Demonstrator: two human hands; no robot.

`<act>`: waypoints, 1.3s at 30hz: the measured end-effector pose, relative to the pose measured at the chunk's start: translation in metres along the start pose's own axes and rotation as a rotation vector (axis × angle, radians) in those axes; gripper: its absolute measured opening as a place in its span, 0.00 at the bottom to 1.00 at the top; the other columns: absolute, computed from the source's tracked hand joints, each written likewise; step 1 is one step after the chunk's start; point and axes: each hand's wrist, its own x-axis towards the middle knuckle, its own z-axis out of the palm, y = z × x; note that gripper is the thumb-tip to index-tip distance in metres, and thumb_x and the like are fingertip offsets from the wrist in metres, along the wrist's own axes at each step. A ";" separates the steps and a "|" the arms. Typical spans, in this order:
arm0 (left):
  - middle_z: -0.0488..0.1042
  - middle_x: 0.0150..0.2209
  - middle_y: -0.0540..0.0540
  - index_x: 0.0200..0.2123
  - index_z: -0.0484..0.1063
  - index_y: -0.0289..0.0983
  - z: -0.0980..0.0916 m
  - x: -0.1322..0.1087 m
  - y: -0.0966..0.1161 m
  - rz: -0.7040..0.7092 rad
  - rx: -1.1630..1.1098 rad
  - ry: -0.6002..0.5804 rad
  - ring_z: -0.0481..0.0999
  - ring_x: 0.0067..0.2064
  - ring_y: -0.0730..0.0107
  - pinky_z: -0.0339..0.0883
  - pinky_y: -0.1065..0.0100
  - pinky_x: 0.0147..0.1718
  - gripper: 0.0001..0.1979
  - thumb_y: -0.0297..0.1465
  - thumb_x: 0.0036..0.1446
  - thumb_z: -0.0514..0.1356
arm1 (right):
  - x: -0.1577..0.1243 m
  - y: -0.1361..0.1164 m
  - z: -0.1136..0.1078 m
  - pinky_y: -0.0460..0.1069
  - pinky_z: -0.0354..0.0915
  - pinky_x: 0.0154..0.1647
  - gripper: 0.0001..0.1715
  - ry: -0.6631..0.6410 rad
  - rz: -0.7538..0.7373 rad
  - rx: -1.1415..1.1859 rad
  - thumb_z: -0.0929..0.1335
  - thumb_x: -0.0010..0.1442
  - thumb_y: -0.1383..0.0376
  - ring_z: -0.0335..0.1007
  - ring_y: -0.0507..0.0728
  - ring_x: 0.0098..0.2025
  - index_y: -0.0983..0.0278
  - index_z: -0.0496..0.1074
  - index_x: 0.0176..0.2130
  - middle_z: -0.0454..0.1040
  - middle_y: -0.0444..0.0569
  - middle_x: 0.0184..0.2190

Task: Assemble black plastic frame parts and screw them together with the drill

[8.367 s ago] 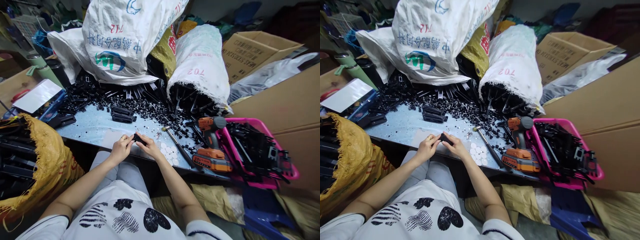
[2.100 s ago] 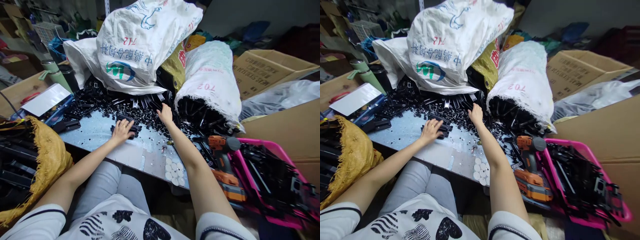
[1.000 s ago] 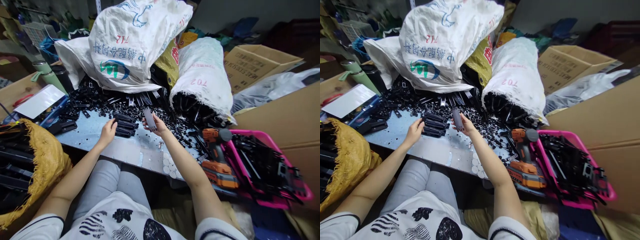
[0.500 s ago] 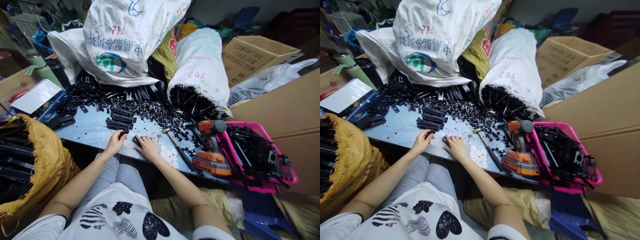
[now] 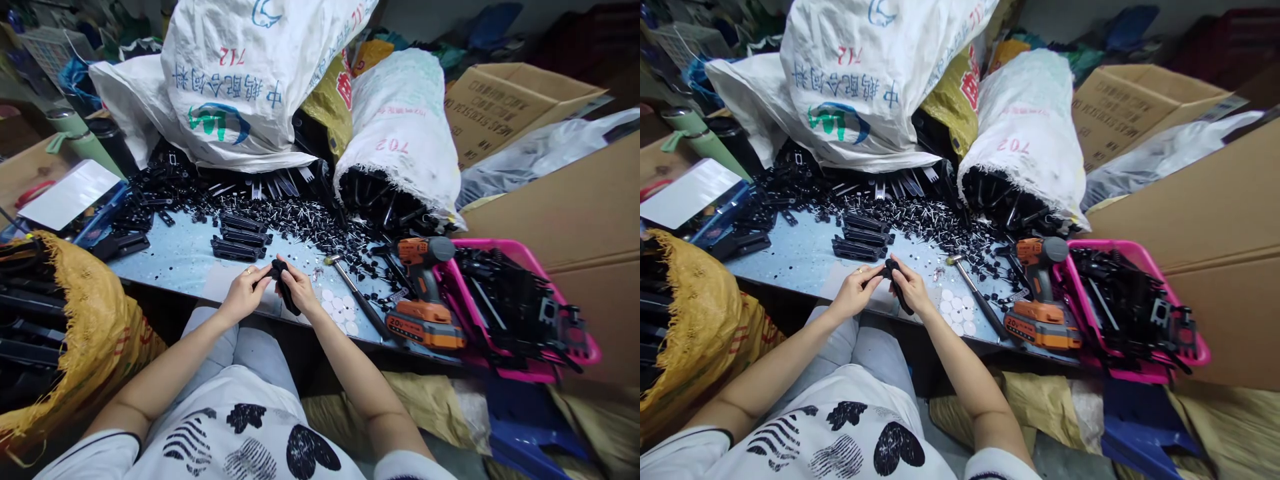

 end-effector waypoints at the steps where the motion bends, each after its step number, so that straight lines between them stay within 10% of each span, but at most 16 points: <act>1: 0.73 0.38 0.42 0.53 0.71 0.38 0.000 -0.001 0.001 0.007 0.022 0.003 0.73 0.41 0.64 0.69 0.65 0.42 0.18 0.34 0.62 0.53 | -0.001 -0.002 -0.003 0.46 0.66 0.23 0.36 -0.017 -0.032 -0.050 0.64 0.59 0.48 0.64 0.48 0.22 0.60 0.61 0.62 0.69 0.43 0.26; 10: 0.70 0.37 0.44 0.56 0.68 0.40 0.011 -0.011 0.015 0.124 0.133 0.121 0.72 0.38 0.70 0.69 0.69 0.41 0.19 0.34 0.65 0.49 | -0.011 -0.020 -0.012 0.48 0.69 0.30 0.31 -0.036 -0.295 -0.483 0.65 0.61 0.52 0.66 0.50 0.28 0.55 0.61 0.62 0.70 0.49 0.38; 16: 0.71 0.41 0.39 0.55 0.68 0.38 0.030 -0.008 0.028 0.140 0.051 0.441 0.73 0.42 0.67 0.70 0.65 0.43 0.19 0.33 0.66 0.46 | -0.018 -0.020 0.019 0.52 0.71 0.39 0.32 0.168 -0.324 -0.442 0.61 0.63 0.49 0.71 0.56 0.37 0.55 0.59 0.63 0.71 0.53 0.47; 25: 0.72 0.45 0.39 0.52 0.68 0.37 0.029 -0.001 0.004 0.041 -0.053 0.356 0.74 0.45 0.64 0.70 0.62 0.45 0.19 0.38 0.66 0.46 | -0.008 -0.005 0.034 0.56 0.64 0.54 0.33 0.160 -0.317 -0.567 0.57 0.65 0.49 0.64 0.61 0.56 0.56 0.54 0.65 0.68 0.52 0.54; 30: 0.69 0.47 0.38 0.60 0.55 0.39 0.041 -0.021 -0.027 -0.236 -0.021 0.310 0.76 0.41 0.63 0.73 0.62 0.38 0.22 0.36 0.63 0.50 | 0.025 0.000 -0.042 0.56 0.63 0.52 0.30 0.204 -0.054 -1.105 0.57 0.66 0.53 0.63 0.62 0.53 0.59 0.59 0.63 0.69 0.55 0.52; 34: 0.60 0.60 0.35 0.58 0.62 0.39 0.030 -0.021 -0.033 0.067 0.483 -0.022 0.57 0.62 0.48 0.52 0.44 0.59 0.26 0.23 0.54 0.54 | 0.066 -0.006 -0.140 0.57 0.59 0.53 0.30 0.568 0.157 -1.361 0.57 0.65 0.60 0.60 0.66 0.54 0.73 0.58 0.61 0.66 0.64 0.52; 39: 0.73 0.44 0.40 0.53 0.69 0.41 0.027 0.008 -0.031 0.320 0.682 -0.511 0.70 0.50 0.59 0.55 0.49 0.55 0.23 0.19 0.57 0.49 | 0.133 -0.015 -0.191 0.56 0.61 0.48 0.25 0.634 0.252 -1.479 0.60 0.63 0.62 0.59 0.65 0.53 0.71 0.61 0.57 0.68 0.65 0.48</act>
